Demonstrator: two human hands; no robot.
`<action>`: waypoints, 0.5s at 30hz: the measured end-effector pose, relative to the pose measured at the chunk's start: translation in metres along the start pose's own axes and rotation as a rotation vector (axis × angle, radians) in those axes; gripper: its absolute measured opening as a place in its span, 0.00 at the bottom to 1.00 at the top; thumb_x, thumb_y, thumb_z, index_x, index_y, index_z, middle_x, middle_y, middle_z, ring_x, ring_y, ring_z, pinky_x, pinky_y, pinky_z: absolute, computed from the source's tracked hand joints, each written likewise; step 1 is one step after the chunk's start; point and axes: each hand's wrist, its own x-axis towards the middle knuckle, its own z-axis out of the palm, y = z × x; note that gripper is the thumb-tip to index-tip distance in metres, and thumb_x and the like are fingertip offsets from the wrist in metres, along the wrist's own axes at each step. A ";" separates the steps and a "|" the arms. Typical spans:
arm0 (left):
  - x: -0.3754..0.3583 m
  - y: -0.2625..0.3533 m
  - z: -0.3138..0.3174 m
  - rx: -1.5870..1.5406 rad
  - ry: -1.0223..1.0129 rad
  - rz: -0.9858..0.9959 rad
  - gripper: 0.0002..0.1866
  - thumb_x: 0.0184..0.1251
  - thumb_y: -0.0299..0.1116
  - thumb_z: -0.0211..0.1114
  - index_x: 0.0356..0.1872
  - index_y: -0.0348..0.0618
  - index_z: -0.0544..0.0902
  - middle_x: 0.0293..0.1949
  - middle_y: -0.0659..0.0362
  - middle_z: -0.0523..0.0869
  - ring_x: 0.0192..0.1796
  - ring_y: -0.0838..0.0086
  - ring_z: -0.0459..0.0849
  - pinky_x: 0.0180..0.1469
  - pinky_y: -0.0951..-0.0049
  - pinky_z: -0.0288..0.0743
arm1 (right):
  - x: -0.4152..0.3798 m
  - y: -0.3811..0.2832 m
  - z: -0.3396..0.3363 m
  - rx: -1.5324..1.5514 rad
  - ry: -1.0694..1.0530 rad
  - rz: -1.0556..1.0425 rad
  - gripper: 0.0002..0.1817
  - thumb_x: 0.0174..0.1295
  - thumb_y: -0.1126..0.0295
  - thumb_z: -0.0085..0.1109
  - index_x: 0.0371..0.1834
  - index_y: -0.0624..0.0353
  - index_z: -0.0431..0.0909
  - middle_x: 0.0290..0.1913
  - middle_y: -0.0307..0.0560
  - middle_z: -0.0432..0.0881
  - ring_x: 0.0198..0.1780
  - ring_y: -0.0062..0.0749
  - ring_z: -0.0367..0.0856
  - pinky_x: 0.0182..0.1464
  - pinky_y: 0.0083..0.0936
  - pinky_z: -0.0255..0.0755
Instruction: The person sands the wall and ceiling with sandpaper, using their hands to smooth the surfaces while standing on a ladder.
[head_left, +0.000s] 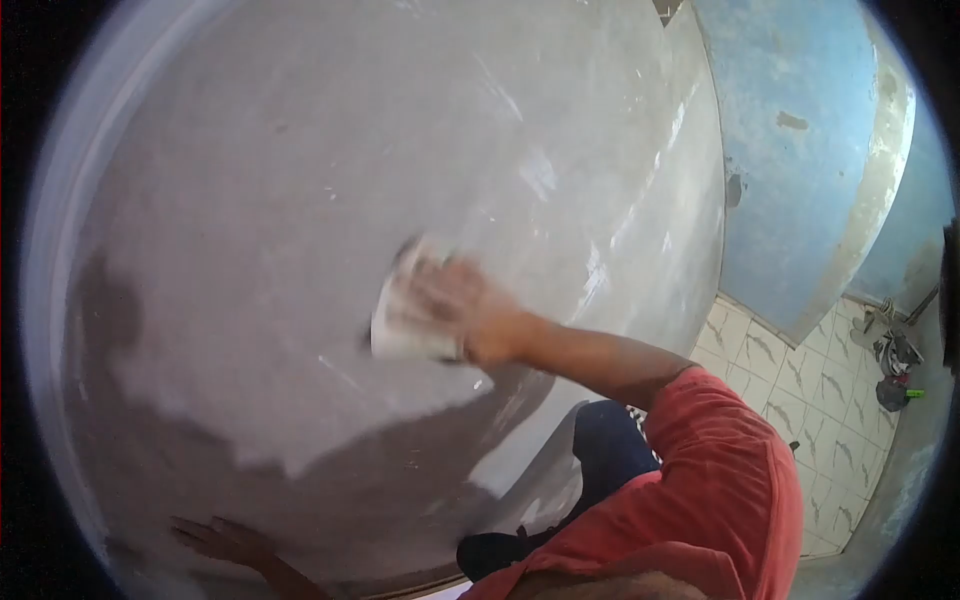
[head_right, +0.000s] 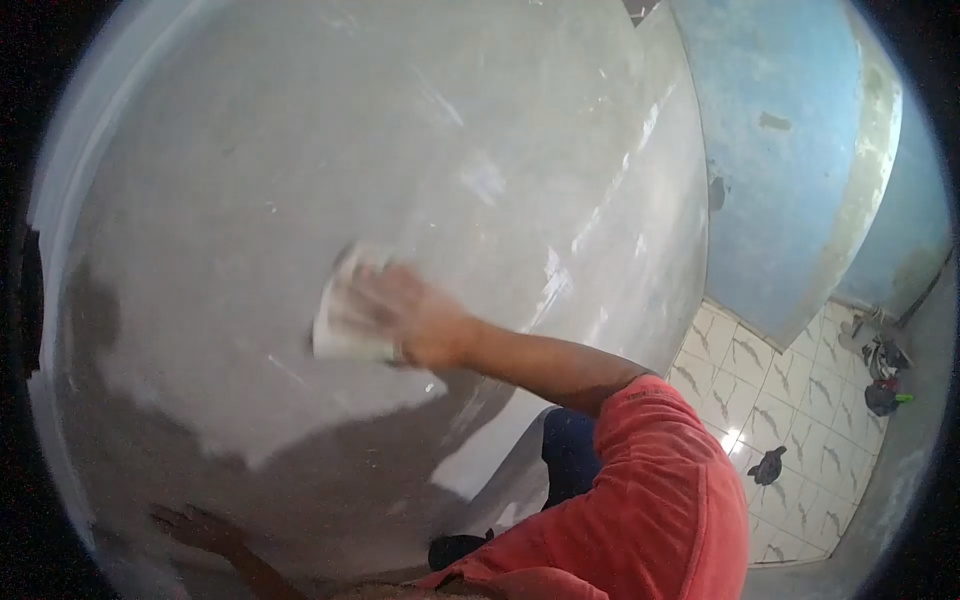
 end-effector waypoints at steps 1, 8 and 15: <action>0.003 -0.006 -0.002 0.012 -0.007 0.012 0.41 0.78 0.62 0.31 0.78 0.37 0.54 0.78 0.40 0.51 0.78 0.42 0.51 0.75 0.44 0.47 | -0.005 0.005 -0.002 0.001 0.055 -0.019 0.31 0.63 0.63 0.55 0.73 0.51 0.67 0.77 0.57 0.59 0.80 0.52 0.49 0.78 0.55 0.41; -0.001 -0.009 -0.009 0.017 0.012 0.052 0.39 0.79 0.60 0.30 0.78 0.39 0.54 0.78 0.41 0.52 0.78 0.44 0.52 0.76 0.45 0.48 | -0.019 0.270 -0.046 0.485 0.605 0.996 0.27 0.75 0.57 0.41 0.64 0.72 0.70 0.51 0.61 0.82 0.53 0.44 0.81 0.58 0.40 0.73; 0.009 0.006 -0.008 0.252 0.092 0.097 0.29 0.81 0.40 0.44 0.79 0.47 0.54 0.79 0.48 0.52 0.80 0.54 0.52 0.79 0.54 0.47 | -0.025 0.111 -0.048 -0.050 0.229 -0.015 0.29 0.70 0.67 0.44 0.74 0.64 0.62 0.76 0.68 0.58 0.79 0.55 0.53 0.78 0.46 0.46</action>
